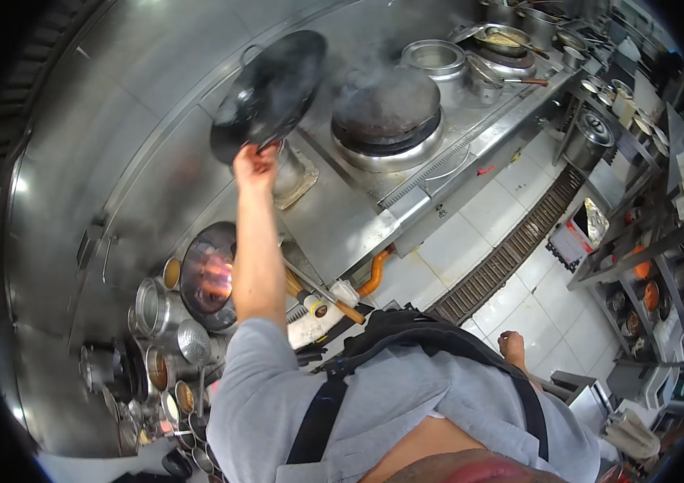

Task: The person cleans a wok using a bamboo brush and a ladle, discards residue into a trash bin, and wipes the wok with a cloth. Then, the person selects spices from bowls on a rack, ladles oil into the heated wok, and smooths a food wrapper on the counter.

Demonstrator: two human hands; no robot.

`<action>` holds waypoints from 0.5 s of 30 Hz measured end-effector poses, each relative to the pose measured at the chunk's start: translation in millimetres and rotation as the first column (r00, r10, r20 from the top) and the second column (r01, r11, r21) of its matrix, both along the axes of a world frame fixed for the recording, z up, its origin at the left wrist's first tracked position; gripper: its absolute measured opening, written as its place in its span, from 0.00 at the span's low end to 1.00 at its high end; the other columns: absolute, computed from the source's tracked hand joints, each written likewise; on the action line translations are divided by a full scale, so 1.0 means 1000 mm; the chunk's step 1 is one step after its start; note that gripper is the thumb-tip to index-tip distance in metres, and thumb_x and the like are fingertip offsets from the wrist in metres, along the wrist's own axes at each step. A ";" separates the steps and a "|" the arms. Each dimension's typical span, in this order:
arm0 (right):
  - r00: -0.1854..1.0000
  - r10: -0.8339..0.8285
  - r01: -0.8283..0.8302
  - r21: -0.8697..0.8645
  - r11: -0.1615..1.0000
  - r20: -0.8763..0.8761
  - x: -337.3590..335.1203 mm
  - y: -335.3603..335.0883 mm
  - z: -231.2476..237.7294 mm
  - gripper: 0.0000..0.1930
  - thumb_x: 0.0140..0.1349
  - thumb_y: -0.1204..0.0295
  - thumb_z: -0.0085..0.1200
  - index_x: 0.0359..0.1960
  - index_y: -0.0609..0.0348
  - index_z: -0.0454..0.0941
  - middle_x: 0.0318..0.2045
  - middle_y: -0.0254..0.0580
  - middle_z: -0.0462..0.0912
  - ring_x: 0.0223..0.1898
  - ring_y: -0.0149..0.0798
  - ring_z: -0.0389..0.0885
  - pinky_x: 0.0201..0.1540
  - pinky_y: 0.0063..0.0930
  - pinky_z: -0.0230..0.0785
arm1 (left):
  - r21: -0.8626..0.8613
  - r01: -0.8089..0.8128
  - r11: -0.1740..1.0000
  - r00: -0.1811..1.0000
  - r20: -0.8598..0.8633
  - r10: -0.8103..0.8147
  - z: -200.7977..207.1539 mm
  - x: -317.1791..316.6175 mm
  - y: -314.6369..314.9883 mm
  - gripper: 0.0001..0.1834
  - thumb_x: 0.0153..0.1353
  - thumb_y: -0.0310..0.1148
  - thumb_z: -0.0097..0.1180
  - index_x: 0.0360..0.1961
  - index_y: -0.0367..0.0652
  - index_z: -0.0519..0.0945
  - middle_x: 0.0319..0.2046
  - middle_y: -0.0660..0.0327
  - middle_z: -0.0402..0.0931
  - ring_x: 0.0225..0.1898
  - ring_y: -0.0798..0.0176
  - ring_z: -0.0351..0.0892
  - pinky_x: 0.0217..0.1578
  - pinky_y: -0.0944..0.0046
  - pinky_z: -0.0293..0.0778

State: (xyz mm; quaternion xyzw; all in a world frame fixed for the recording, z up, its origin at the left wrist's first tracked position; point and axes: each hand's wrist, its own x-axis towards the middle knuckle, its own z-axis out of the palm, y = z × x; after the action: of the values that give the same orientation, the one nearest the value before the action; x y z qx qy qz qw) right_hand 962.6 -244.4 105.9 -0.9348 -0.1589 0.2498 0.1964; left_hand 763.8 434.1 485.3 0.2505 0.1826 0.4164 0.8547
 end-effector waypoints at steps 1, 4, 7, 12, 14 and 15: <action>0.996 0.090 -0.090 -0.028 0.996 0.012 0.004 0.002 -0.004 0.11 0.50 0.71 0.54 0.32 0.62 0.84 0.28 0.56 0.83 0.34 0.55 0.83 0.43 0.40 0.76 | 0.041 -0.048 0.998 0.999 -0.022 0.049 0.000 -0.036 -0.002 0.13 0.57 0.29 0.45 0.40 0.32 0.75 0.31 0.40 0.76 0.19 0.61 0.71 0.14 0.74 0.68; 0.975 0.222 -0.222 -0.096 0.970 -0.010 0.021 0.008 -0.031 0.10 0.49 0.73 0.50 0.29 0.59 0.84 0.32 0.60 0.82 0.37 0.56 0.82 0.45 0.43 0.75 | 0.129 -0.251 0.959 0.957 -0.112 0.266 0.000 -0.125 -0.033 0.13 0.57 0.29 0.46 0.40 0.33 0.75 0.32 0.38 0.77 0.18 0.62 0.71 0.14 0.75 0.69; 0.931 0.365 -0.353 -0.213 0.911 0.019 0.044 0.037 -0.042 0.09 0.49 0.74 0.50 0.25 0.62 0.83 0.30 0.61 0.81 0.35 0.58 0.82 0.43 0.45 0.75 | 0.204 -0.366 0.908 0.887 -0.220 0.406 -0.008 -0.228 -0.063 0.10 0.57 0.25 0.46 0.38 0.38 0.76 0.31 0.45 0.79 0.20 0.63 0.73 0.16 0.74 0.69; 0.900 0.427 -0.426 -0.035 0.904 0.091 0.062 0.123 -0.019 0.11 0.53 0.68 0.51 0.30 0.62 0.83 0.32 0.60 0.82 0.39 0.56 0.82 0.46 0.45 0.74 | 0.220 -0.623 0.751 0.675 -0.335 0.658 -0.050 -0.341 -0.124 0.08 0.57 0.23 0.47 0.36 0.41 0.77 0.31 0.58 0.81 0.21 0.65 0.75 0.21 0.67 0.73; 0.913 0.405 -0.408 0.060 0.911 0.058 0.052 0.150 0.005 0.13 0.55 0.67 0.51 0.35 0.61 0.83 0.34 0.58 0.82 0.40 0.56 0.81 0.47 0.44 0.73 | 0.197 -0.718 0.668 0.551 -0.425 0.718 -0.051 -0.335 -0.158 0.08 0.58 0.23 0.47 0.36 0.41 0.77 0.31 0.61 0.81 0.22 0.65 0.75 0.23 0.64 0.75; 0.880 0.471 -0.474 0.051 0.879 0.064 0.047 0.161 0.014 0.13 0.55 0.67 0.51 0.35 0.61 0.83 0.34 0.58 0.82 0.40 0.56 0.81 0.47 0.44 0.73 | 0.174 -0.694 0.699 0.595 -0.408 0.692 -0.075 -0.376 -0.160 0.07 0.58 0.23 0.47 0.36 0.41 0.77 0.31 0.61 0.80 0.22 0.64 0.76 0.25 0.61 0.76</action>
State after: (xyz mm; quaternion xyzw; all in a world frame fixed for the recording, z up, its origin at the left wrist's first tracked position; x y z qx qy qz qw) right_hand 1009.4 -83.6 119.5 -0.8669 -0.3948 0.2614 0.1557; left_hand 387.5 273.8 410.0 0.2462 0.4556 0.6463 0.5605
